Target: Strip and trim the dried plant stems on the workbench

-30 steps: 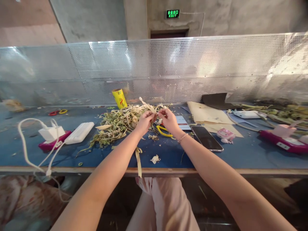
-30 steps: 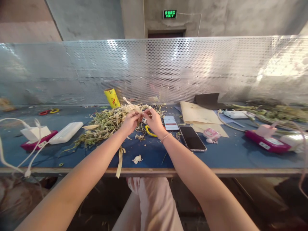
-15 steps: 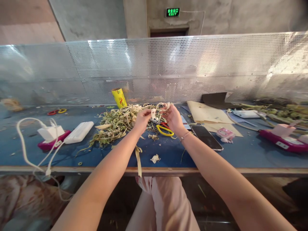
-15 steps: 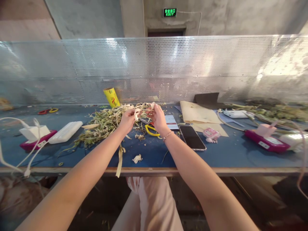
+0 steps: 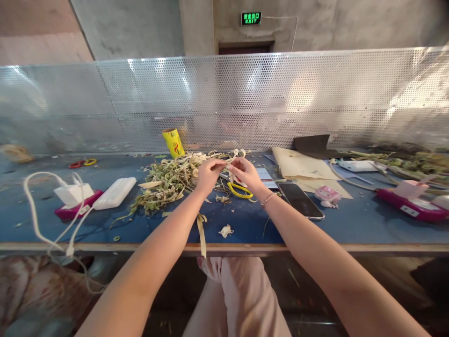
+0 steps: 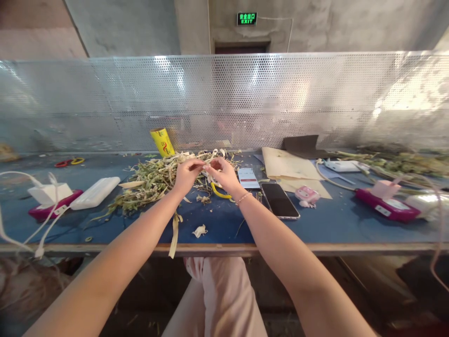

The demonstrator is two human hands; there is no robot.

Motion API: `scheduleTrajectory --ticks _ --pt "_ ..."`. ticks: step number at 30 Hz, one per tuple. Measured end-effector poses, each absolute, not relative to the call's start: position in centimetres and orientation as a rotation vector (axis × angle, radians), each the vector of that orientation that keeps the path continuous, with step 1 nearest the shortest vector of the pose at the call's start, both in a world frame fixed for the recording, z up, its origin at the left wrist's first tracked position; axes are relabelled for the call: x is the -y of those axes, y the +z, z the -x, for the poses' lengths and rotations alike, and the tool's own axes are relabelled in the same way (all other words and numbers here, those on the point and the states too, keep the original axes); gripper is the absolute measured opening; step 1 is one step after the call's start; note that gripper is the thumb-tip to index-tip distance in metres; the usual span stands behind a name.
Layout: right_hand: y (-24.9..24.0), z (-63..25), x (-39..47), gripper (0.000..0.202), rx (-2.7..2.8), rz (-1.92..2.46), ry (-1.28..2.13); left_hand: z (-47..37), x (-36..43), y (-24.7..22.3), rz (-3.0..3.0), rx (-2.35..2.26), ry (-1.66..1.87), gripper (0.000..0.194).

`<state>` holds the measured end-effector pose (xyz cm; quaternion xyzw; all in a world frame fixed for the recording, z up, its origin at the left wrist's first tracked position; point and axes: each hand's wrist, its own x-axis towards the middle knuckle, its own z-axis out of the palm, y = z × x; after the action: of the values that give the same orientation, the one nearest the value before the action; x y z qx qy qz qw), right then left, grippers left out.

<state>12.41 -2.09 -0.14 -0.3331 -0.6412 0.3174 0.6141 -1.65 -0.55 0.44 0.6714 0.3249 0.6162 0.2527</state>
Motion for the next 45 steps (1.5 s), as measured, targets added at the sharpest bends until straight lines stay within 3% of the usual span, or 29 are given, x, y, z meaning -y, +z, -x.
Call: scheduleTrajectory --ticks 4,8,15,26,32,39,45 --pt "-0.2 -12.6 1.7 0.02 1.529 0.831 0.793 1.6 0.4 0.2 -1.837 -0.914 1.644 0.006" --pt "0.2 -12.9 1.7 0.017 1.402 0.743 1.059 1.6 0.3 0.3 -1.818 -0.901 1.631 0.004" --pt "0.6 -13.6 2.1 0.02 1.429 0.634 1.36 1.9 0.4 0.7 -1.873 -0.803 1.511 0.008" --pt "-0.5 -13.3 1.1 0.02 1.78 0.753 0.806 0.7 1.0 0.4 -1.901 -0.882 1.453 0.014" --pt "-0.9 -12.8 0.8 0.018 1.821 0.761 0.687 0.7 0.4 0.3 -1.941 -1.015 1.56 0.012" --pt "-0.9 -12.7 0.9 0.017 1.835 0.806 0.589 0.5 -0.4 -0.1 -1.543 -0.915 1.612 0.016" --pt "-0.8 -12.7 1.2 0.017 1.786 0.836 0.717 0.5 -0.1 0.1 -1.387 -0.874 1.608 0.015"
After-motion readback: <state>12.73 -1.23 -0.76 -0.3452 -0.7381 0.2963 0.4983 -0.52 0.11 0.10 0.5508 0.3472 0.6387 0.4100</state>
